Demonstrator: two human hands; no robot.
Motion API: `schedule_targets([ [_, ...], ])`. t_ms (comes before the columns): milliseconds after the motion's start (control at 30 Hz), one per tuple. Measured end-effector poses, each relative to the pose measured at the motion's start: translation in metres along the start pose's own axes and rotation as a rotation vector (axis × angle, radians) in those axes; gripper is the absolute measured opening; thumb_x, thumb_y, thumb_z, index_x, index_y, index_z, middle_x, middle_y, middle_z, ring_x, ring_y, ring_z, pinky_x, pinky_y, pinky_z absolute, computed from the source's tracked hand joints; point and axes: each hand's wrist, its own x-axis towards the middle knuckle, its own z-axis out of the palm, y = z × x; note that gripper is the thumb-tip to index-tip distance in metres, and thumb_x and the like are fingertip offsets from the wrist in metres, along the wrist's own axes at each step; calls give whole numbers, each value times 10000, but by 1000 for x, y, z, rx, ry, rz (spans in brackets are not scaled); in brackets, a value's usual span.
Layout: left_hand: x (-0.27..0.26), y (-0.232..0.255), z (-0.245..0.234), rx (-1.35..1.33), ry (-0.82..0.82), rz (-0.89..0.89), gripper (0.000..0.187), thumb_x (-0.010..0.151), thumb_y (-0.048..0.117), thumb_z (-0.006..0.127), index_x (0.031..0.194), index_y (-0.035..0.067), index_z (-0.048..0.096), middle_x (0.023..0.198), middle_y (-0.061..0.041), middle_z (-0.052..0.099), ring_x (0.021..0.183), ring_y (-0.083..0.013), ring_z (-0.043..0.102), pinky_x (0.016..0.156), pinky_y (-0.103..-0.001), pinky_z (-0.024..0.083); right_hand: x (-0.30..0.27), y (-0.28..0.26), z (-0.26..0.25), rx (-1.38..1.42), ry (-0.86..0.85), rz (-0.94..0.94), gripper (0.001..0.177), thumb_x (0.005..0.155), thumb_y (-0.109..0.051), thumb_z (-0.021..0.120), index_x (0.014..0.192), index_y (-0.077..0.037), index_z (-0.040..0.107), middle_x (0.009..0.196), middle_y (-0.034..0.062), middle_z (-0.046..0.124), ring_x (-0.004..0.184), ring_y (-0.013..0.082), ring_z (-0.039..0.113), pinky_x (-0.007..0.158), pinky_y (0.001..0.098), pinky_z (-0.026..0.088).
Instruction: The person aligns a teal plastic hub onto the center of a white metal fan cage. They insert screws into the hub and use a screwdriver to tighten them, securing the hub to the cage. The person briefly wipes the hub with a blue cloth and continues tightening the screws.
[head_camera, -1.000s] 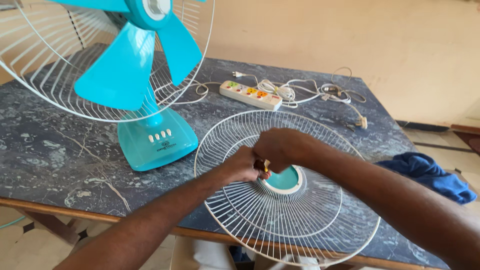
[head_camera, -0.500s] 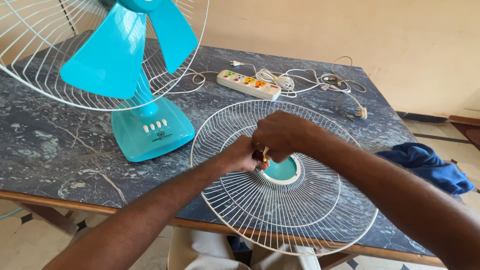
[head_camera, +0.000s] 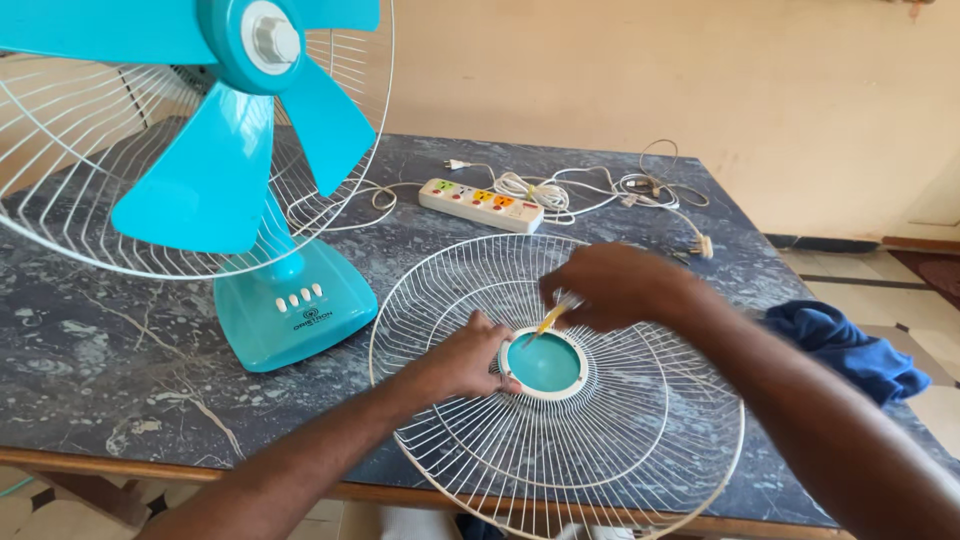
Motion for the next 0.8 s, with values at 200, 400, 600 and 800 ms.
schedule_targets([
  [200, -9, 7, 3, 166, -87, -20, 1115, 768, 551, 896, 1585, 120, 272, 1566, -364, 270, 1478, -558, 184, 1193, -626, 276, -8, 62, 27, 142, -39, 131, 406, 947, -498, 612, 1180, -188, 730, 965, 115, 816, 884, 273, 780, 807, 472, 584],
  [400, 11, -7, -20, 44, -279, -132, 1136, 704, 252, 855, 1632, 93, 221, 1548, -242, 494, 1437, -376, 484, 1154, -477, 499, -5, 86, 74, 339, -97, 16, 467, 950, -507, 583, 1229, -151, 700, 951, 93, 786, 872, 250, 765, 765, 465, 597],
  [600, 36, -44, -38, 142, -348, 207, 1143, 714, 24, 881, 1605, 181, 183, 1700, -44, 215, 1549, -272, 239, 1281, -426, 247, -2, 76, 77, 416, 98, -129, 401, 929, -441, 659, 1175, -134, 736, 871, 93, 802, 793, 226, 777, 723, 428, 596],
  [800, 31, -11, -53, 302, -399, 59, 1128, 763, -36, 811, 1574, 462, 205, 1729, 67, 80, 1588, -255, 98, 1269, -522, 258, 1, 59, 81, 441, 373, -72, 291, 850, -340, 806, 1021, -109, 762, 688, 73, 761, 613, 202, 758, 587, 372, 602],
])
